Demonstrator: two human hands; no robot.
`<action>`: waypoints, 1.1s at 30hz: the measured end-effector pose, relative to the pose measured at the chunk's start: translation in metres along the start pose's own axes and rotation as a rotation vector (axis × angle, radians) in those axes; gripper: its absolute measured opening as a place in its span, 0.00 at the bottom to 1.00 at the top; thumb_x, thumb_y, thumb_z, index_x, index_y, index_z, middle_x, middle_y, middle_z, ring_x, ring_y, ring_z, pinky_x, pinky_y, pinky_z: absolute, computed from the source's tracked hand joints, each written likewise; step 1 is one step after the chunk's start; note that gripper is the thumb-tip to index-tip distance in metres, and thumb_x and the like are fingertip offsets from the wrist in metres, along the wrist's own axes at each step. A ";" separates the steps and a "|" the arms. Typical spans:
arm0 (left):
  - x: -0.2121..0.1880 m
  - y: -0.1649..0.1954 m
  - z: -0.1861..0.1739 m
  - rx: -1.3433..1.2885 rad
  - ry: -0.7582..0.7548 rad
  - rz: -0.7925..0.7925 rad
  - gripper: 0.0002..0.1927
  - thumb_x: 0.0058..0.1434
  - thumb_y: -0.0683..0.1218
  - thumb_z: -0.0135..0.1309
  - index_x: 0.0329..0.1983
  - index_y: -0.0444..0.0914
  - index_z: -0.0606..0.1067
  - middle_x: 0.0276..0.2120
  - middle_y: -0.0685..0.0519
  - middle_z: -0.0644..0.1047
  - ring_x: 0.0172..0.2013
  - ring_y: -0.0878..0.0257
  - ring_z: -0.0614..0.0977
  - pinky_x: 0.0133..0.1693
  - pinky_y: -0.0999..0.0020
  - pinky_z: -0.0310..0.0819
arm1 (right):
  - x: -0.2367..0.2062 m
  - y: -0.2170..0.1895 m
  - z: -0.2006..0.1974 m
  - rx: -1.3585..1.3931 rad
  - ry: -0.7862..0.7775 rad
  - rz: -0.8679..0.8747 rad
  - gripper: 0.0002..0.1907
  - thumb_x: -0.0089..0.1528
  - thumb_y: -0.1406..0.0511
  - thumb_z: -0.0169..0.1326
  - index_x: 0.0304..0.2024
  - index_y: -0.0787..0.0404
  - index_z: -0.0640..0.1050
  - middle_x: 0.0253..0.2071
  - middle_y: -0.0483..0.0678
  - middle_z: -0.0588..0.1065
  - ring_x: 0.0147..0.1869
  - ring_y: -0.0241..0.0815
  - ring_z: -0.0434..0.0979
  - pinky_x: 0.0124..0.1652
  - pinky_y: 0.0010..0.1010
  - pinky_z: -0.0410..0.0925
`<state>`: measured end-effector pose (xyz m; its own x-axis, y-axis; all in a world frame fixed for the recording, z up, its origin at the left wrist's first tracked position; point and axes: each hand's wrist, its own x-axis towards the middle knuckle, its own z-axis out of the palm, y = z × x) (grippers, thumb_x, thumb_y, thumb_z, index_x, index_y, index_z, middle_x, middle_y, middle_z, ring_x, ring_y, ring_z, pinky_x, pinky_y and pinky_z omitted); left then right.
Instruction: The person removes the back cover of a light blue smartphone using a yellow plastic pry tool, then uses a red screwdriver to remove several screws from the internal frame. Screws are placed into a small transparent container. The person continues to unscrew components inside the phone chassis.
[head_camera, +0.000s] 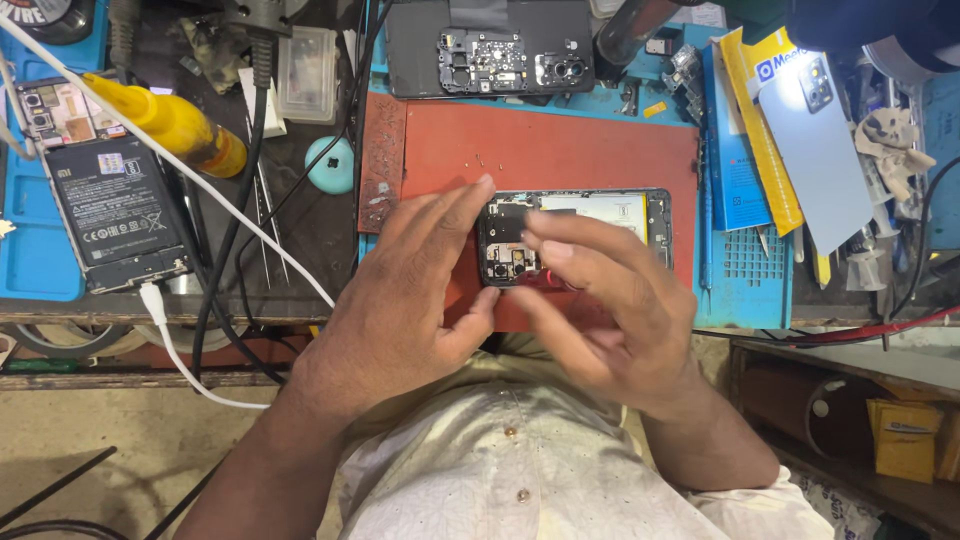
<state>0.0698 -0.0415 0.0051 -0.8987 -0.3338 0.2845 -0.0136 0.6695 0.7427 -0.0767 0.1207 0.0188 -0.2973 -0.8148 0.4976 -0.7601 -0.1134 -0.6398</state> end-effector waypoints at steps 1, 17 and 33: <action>0.000 0.000 0.000 -0.004 0.003 -0.003 0.44 0.57 0.43 0.61 0.74 0.32 0.55 0.63 0.35 0.68 0.65 0.41 0.69 0.65 0.49 0.64 | 0.000 -0.001 0.000 -0.158 0.040 -0.014 0.34 0.56 0.68 0.73 0.61 0.59 0.70 0.48 0.56 0.77 0.49 0.44 0.83 0.45 0.29 0.78; 0.004 0.001 0.001 0.034 -0.036 -0.025 0.45 0.57 0.44 0.61 0.74 0.33 0.54 0.63 0.35 0.67 0.65 0.41 0.68 0.66 0.48 0.63 | -0.002 0.003 0.002 0.080 -0.010 -0.093 0.38 0.61 0.82 0.57 0.70 0.59 0.60 0.59 0.60 0.73 0.59 0.50 0.81 0.55 0.33 0.80; 0.007 0.008 -0.002 0.014 -0.032 0.019 0.37 0.56 0.43 0.63 0.68 0.34 0.64 0.63 0.41 0.68 0.64 0.45 0.70 0.65 0.51 0.66 | -0.032 0.025 0.008 0.436 0.105 0.040 0.45 0.70 0.81 0.51 0.78 0.42 0.47 0.55 0.63 0.74 0.56 0.53 0.83 0.56 0.39 0.82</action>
<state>0.0645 -0.0401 0.0138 -0.9126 -0.2994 0.2786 -0.0024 0.6851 0.7285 -0.0819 0.1395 -0.0181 -0.3952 -0.7639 0.5101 -0.4395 -0.3304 -0.8353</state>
